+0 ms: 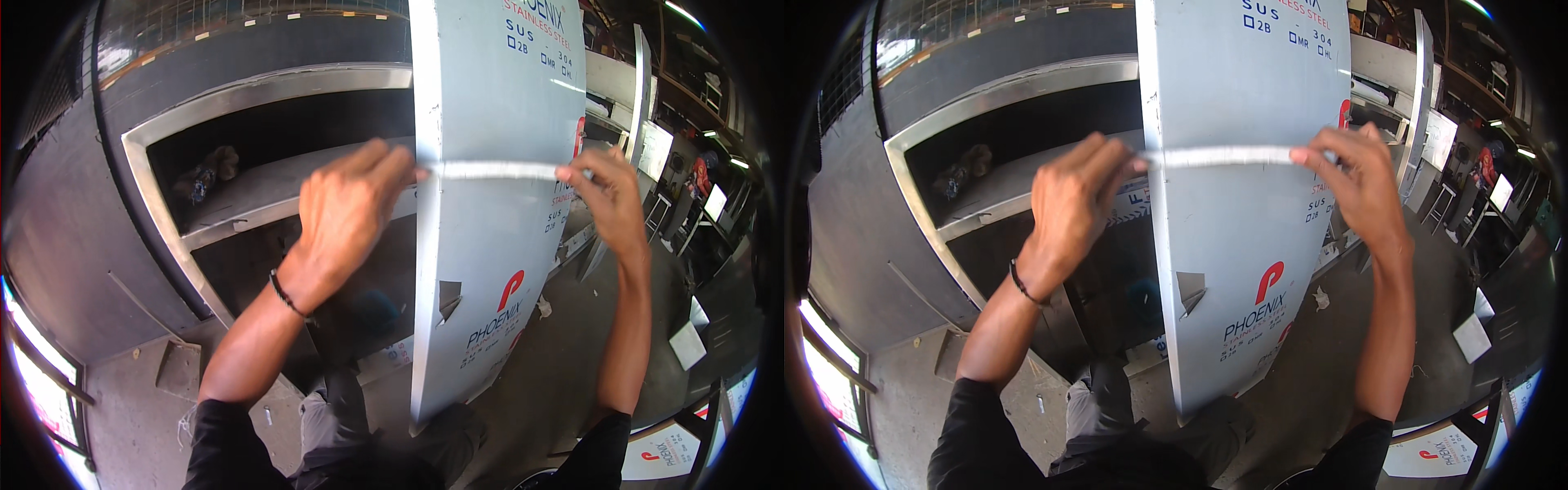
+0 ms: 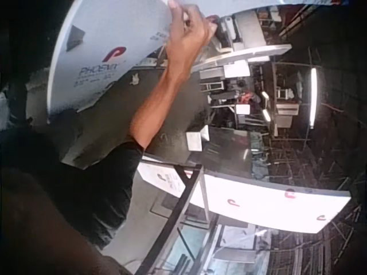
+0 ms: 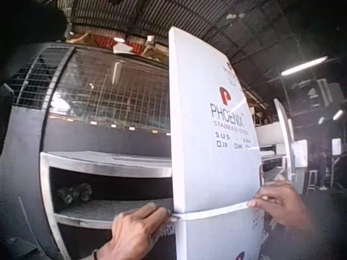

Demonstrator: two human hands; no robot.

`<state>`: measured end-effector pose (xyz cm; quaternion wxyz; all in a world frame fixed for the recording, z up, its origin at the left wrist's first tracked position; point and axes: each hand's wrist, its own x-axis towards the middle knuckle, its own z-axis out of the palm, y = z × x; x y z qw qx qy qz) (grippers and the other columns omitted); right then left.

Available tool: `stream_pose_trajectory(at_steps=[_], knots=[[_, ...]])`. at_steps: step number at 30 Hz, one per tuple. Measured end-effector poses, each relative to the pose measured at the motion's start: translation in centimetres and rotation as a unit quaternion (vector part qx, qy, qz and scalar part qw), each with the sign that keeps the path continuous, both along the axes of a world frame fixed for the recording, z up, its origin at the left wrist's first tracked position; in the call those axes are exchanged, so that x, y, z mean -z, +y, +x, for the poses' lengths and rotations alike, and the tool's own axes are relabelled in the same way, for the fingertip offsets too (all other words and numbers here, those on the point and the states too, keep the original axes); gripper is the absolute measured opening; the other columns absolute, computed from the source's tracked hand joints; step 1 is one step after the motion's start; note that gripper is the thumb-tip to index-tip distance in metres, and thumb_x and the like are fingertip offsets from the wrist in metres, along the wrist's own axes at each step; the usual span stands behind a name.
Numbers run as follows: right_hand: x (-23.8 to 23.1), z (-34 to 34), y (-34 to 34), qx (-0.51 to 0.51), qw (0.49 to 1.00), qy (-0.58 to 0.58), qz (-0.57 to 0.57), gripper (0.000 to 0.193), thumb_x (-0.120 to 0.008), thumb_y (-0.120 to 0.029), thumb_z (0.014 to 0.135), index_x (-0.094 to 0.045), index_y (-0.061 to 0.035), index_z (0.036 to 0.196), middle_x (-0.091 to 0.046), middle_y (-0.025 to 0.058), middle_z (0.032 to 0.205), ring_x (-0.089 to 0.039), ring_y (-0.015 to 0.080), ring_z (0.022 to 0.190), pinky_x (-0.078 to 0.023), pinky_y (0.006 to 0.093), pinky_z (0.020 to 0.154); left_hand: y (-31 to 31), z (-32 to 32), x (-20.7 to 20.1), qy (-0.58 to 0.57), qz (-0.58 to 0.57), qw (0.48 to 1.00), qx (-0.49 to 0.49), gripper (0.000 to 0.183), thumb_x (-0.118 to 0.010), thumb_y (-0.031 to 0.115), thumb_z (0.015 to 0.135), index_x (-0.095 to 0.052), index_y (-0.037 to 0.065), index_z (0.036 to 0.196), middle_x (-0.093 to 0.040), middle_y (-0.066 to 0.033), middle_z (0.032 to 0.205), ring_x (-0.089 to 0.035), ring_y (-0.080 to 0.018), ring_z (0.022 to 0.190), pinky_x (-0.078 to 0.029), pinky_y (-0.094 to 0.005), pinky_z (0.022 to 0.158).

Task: The person applies a strip of white tape along the edge of a metal stainless steel unit, pressing it down by hand and extending it from the top to the bottom edge.

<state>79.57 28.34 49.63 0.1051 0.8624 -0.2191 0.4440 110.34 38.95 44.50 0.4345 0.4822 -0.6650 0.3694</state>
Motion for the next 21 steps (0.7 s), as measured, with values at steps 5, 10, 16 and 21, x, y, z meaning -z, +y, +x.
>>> stream_pose_trajectory(at_steps=[5,10,16,21], knots=[[-3.7,1.5,0.9,0.011,0.999,-0.045,-0.022,0.028,-0.074,-0.027,0.094,-0.068,-0.0033,0.08,-0.05,-0.0018,0.067,-0.03,0.0142,0.069,-0.028,0.0306,0.068,-1.4,0.9,-2.8,0.01,-0.085,0.996,-0.004,0.015,-0.073,0.023,0.092,-0.064,0.012,0.086,-0.057,-0.0071,0.076,-0.062,-0.035,0.066,-0.045,-0.0453,0.052],[0.3,0.3,0.7,0.017,0.999,-0.007,-0.029,0.03,-0.075,-0.028,0.094,-0.066,-0.0029,0.08,-0.053,-0.0015,0.068,-0.033,0.0145,0.07,-0.029,0.0304,0.069,0.1,-0.2,2.7,-0.007,-0.028,1.0,-0.005,0.018,-0.075,0.025,0.09,-0.062,0.014,0.084,-0.056,-0.0053,0.075,-0.063,-0.0283,0.061,-0.046,-0.0425,0.05],[-0.4,0.7,1.1,0.002,0.998,-0.024,-0.062,0.027,-0.075,-0.025,0.094,-0.067,-0.0025,0.081,-0.056,0.0004,0.071,-0.035,0.015,0.07,-0.03,0.0313,0.07,-1.1,0.5,0.3,-0.014,-0.063,0.998,-0.026,0.022,-0.075,0.027,0.09,-0.06,0.013,0.083,-0.054,-0.0045,0.074,-0.061,-0.0294,0.059,-0.045,-0.0417,0.049],[1.5,0.2,0.8,0.009,0.999,-0.027,-0.043,0.024,-0.076,-0.023,0.092,-0.069,-0.0027,0.082,-0.057,0.0013,0.071,-0.036,0.016,0.071,-0.03,0.033,0.07,-0.3,-0.3,2.3,-0.017,-0.057,0.998,-0.028,0.019,-0.077,0.024,0.089,-0.065,0.01,0.086,-0.056,-0.0058,0.076,-0.061,-0.0289,0.06,-0.046,-0.0413,0.052]])
